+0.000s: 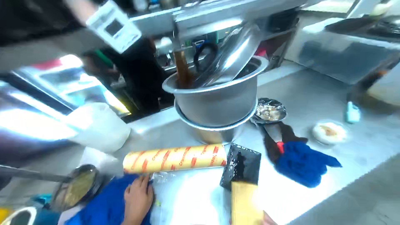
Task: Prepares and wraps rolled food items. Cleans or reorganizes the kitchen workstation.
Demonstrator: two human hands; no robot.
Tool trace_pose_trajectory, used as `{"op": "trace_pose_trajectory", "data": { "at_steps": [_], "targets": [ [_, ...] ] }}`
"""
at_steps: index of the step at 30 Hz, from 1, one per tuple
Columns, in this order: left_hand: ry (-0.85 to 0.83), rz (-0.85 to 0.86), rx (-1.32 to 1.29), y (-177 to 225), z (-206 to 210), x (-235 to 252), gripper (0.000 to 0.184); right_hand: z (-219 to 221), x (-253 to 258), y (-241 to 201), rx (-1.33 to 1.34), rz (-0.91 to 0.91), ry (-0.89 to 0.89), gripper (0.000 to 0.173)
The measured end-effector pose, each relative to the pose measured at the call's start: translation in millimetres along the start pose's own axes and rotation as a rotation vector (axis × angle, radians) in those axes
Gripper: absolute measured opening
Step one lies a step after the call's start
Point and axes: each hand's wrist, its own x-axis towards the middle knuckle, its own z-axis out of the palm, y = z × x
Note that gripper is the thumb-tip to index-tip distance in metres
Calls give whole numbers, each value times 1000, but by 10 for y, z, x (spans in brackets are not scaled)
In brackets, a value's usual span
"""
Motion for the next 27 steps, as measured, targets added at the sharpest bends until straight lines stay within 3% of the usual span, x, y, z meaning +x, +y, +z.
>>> {"op": "trace_pose_trajectory", "data": {
  "at_steps": [4,7,9,13,16,18,21,27],
  "targets": [
    [-18,169,-26,-140,-152,235,25,257,-11,192,25,-39,70,33],
    [-159,217,-121,-190,-227,295,48,455,15,423,101,-98,149,36],
    [-233,194,-130,-159,-269,292,52,586,35,565,151,-119,165,37],
    [-87,212,-8,-24,-178,374,21,830,-37,777,192,-133,220,37],
    [53,294,-97,-193,-58,377,30,1017,-110,862,136,-143,196,32],
    [60,355,-242,-337,3,336,35,1060,-159,890,106,-159,142,30],
    [-46,392,-427,-523,-86,364,42,1092,-229,937,93,-141,129,31],
    [-397,406,-558,-532,-645,593,37,1115,-161,1021,144,-77,103,36]
  ]
}}
